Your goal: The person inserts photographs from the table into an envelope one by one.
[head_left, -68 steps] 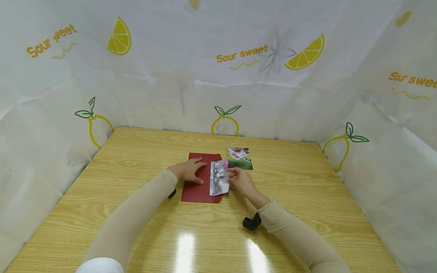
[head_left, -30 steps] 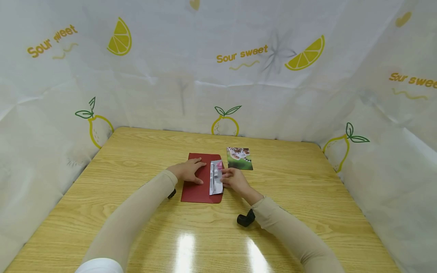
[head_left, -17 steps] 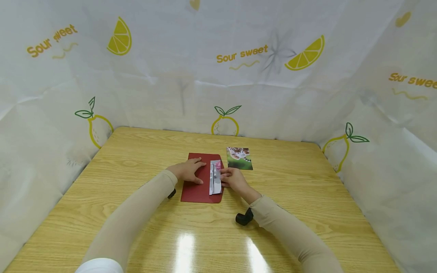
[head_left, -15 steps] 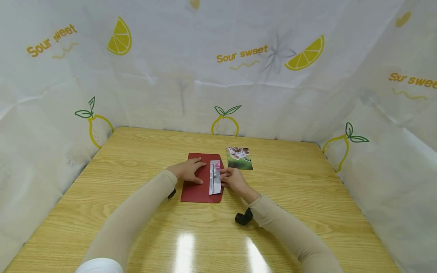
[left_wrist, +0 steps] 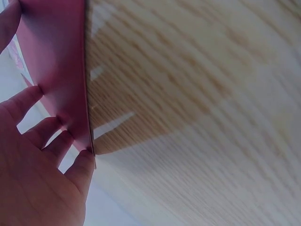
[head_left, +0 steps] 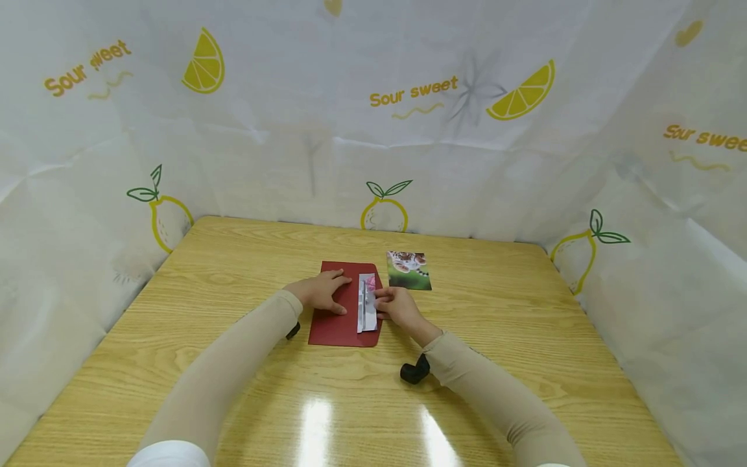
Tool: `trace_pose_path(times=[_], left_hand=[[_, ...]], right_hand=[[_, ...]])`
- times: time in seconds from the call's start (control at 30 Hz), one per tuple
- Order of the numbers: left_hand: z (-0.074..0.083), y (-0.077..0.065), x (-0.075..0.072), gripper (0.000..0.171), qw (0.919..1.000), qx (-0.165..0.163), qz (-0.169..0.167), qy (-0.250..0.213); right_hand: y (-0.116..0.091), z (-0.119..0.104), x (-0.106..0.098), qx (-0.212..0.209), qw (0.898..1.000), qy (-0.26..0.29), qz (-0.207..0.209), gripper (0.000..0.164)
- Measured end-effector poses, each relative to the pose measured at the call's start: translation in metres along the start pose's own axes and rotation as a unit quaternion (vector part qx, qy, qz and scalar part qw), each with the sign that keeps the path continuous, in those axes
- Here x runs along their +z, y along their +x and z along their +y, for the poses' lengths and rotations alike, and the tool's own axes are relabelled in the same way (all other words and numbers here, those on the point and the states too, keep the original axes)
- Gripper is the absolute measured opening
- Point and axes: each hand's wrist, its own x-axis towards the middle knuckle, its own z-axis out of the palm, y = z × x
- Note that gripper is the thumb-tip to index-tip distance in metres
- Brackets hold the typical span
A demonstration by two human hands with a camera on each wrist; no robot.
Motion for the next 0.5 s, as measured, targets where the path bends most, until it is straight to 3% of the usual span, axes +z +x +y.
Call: trace_pose_path(times=[0.5], left_hand=[[-0.0012, 0.0020, 0.0009, 0.080, 1.0000, -0.004, 0.003, -0.005]], right_hand=[[0.0030, -0.0003, 0.0023, 0.013, 1.000, 0.023, -0.001, 0.028]])
